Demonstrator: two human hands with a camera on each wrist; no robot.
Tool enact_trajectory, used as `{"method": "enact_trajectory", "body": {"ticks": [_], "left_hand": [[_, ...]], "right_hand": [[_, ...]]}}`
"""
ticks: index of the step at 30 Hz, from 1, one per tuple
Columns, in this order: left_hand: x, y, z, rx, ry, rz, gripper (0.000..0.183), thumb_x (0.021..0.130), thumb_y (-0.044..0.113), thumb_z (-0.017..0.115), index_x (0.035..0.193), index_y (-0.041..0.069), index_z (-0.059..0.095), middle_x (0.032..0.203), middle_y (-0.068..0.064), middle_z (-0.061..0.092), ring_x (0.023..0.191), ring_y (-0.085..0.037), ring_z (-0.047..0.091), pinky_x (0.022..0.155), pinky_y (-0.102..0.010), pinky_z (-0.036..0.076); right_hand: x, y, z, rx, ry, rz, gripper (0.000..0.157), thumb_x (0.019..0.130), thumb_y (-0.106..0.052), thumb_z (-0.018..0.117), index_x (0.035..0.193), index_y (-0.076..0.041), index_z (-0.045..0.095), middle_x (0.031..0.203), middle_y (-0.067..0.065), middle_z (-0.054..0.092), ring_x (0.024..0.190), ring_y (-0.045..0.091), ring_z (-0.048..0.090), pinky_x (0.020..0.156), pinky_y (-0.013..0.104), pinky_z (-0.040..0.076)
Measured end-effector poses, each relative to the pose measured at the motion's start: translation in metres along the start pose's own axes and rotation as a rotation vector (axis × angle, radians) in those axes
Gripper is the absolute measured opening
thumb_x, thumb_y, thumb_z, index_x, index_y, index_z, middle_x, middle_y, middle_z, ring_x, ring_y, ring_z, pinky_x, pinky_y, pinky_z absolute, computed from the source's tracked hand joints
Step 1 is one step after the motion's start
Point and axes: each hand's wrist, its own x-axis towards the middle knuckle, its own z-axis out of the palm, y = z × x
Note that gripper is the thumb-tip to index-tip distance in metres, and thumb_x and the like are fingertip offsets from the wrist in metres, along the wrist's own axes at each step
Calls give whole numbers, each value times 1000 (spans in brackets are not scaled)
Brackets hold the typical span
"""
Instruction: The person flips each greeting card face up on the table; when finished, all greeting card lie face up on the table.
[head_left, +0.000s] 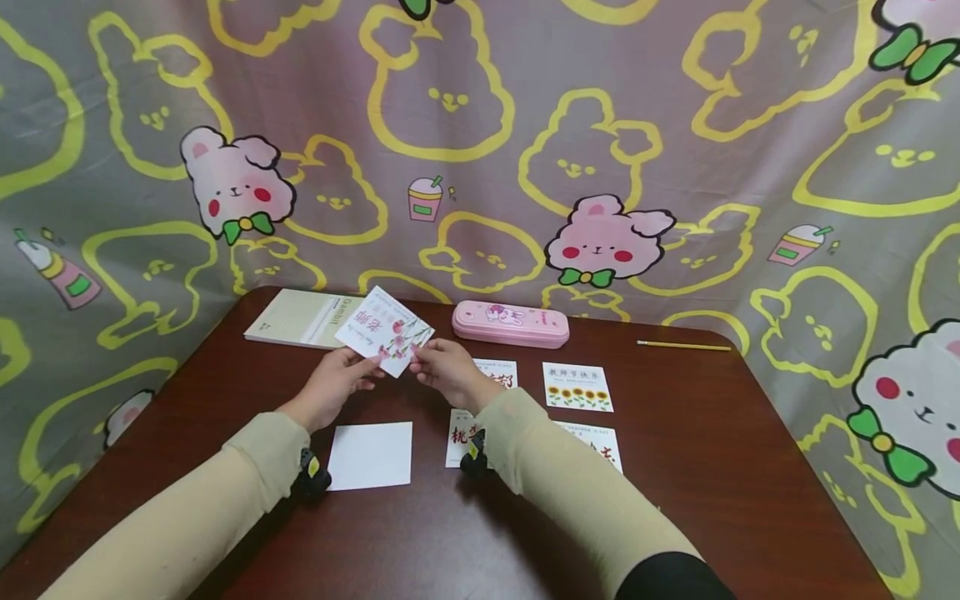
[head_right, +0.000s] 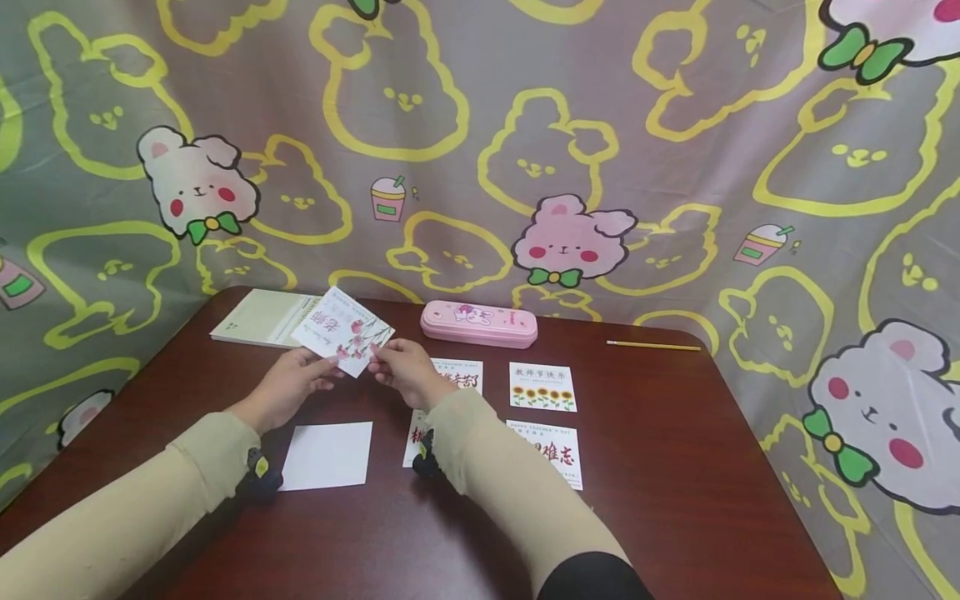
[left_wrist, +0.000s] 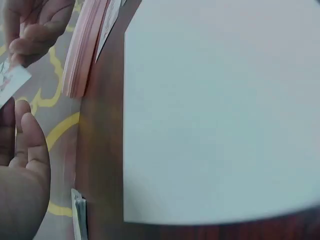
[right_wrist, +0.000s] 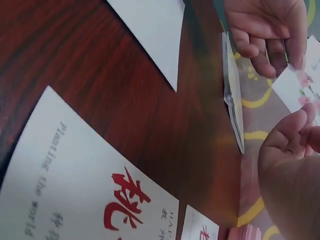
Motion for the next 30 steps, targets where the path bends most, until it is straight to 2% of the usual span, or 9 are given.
{"method": "enact_trajectory", "body": {"ticks": [2, 4, 7, 9, 13, 16, 18, 21, 30], "left_hand": [[1, -1, 2, 63, 10, 10, 36, 108, 8, 53, 135, -15, 51, 95, 0, 69, 91, -18, 65, 78, -29, 57], [2, -2, 0, 183, 11, 31, 34, 107, 8, 54, 133, -14, 54, 94, -4, 68, 88, -19, 64, 78, -32, 57], [2, 0, -5, 437, -31, 77, 29, 105, 9, 56, 125, -11, 60, 88, -8, 65, 78, -19, 60, 70, -34, 54], [2, 2, -7, 596, -97, 120, 25, 103, 9, 58, 119, -9, 64, 83, -8, 63, 72, -18, 55, 64, -33, 48], [3, 12, -7, 818, -235, 207, 21, 99, 10, 62, 112, -5, 68, 75, -1, 59, 64, -15, 50, 57, -31, 42], [3, 23, -7, 901, -264, 292, 15, 97, 9, 63, 104, -3, 70, 73, 1, 57, 65, -14, 50, 59, -32, 43], [3, 29, -8, 919, -243, 337, 10, 97, 9, 64, 96, 0, 69, 72, 0, 56, 66, -15, 49, 60, -34, 42], [3, 33, -12, 898, -178, 358, 10, 99, 10, 65, 92, 2, 67, 77, -1, 60, 71, -17, 51, 65, -35, 43], [2, 29, -22, 665, 60, 228, 21, 102, 15, 66, 111, -5, 65, 96, -14, 68, 85, -24, 60, 74, -36, 47]], "right_hand": [[-1, 0, -1, -104, 21, -18, 13, 103, -5, 58, 91, -6, 54, 79, 5, 62, 68, 10, 59, 63, 21, 50], [-2, -1, -5, -252, 62, -57, 9, 100, -9, 65, 100, -2, 58, 86, 7, 63, 73, 14, 60, 66, 25, 51], [-4, -6, -12, -562, 125, -209, 34, 93, -13, 72, 120, 2, 59, 102, 13, 64, 89, 23, 62, 79, 33, 52], [-7, -12, -15, -758, 141, -346, 43, 93, -14, 71, 131, 2, 57, 114, 16, 62, 103, 28, 60, 91, 37, 51], [-10, -26, -14, -1101, 85, -623, 33, 99, -15, 67, 129, -2, 64, 123, 13, 62, 118, 28, 57, 105, 38, 45], [-13, -35, -9, -1259, 9, -709, 23, 102, -18, 65, 121, -6, 70, 119, 9, 66, 114, 24, 60, 102, 37, 47], [-14, -39, -7, -1303, -16, -705, 20, 103, -19, 63, 116, -6, 72, 113, 7, 67, 106, 22, 62, 97, 35, 49], [-15, -41, -9, -1259, -22, -649, 17, 103, -16, 64, 111, -5, 73, 105, 8, 68, 95, 20, 63, 88, 33, 51], [-11, -31, -15, -904, -76, -480, 11, 100, -9, 65, 103, -2, 73, 93, 6, 71, 79, 11, 59, 73, 23, 50]]}}
